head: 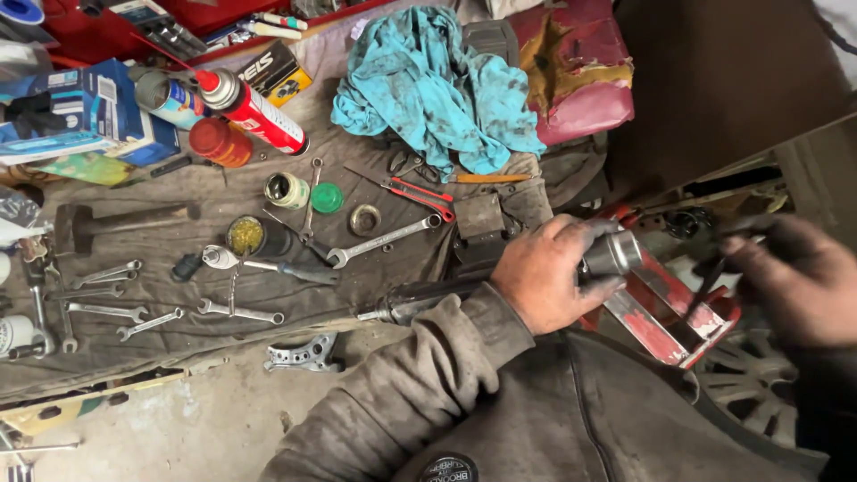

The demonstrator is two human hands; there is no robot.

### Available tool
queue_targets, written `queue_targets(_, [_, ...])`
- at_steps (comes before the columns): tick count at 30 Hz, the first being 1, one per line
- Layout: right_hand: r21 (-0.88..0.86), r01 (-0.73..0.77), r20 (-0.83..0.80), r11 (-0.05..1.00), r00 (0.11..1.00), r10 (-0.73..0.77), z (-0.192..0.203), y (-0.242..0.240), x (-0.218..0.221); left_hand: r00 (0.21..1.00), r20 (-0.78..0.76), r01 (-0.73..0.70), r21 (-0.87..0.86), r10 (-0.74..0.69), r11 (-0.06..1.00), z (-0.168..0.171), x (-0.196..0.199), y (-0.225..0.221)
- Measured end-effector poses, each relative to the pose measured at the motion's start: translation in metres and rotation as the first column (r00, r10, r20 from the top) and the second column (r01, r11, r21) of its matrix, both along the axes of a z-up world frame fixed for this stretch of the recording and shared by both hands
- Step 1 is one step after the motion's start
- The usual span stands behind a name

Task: The person works on a shock absorber clamped in a bench vise, using a wrench to loosen and turn fittings on the strut while holding it steady. They reposition the assembly, pick up a hammer and socket, and handle a metal collar and bolt while fitting parts onto the shock absorber.

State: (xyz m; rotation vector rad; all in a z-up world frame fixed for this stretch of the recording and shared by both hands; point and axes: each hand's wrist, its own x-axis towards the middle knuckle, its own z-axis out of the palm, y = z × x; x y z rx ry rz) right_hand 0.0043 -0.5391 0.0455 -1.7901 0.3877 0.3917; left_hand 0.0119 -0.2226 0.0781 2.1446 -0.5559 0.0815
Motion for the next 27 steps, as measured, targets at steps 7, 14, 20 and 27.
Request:
queue_targets(7, [0.062,0.282,0.118,0.957,0.95,-0.288,0.004,-0.018,0.008,0.999,-0.032,0.004,0.016,-0.003,1.0,-0.001,-0.002,0.002])
queue_targets(14, [0.352,0.3,0.126,0.886,0.923,-0.363,0.032,0.029,0.008,0.999,-0.047,0.011,-0.018,-0.012,1.0,0.008,-0.001,0.003])
queue_targets(20, [0.412,0.181,0.27,0.893,0.912,-0.31,0.036,0.048,-0.002,0.997,-0.074,0.011,0.017,-0.01,1.0,0.012,-0.001,0.004])
queue_targets(27, [0.411,0.221,0.055,0.885,0.962,-0.266,0.031,0.067,-0.002,0.997,-0.08,0.013,0.023,-0.011,1.0,0.011,-0.001,0.004])
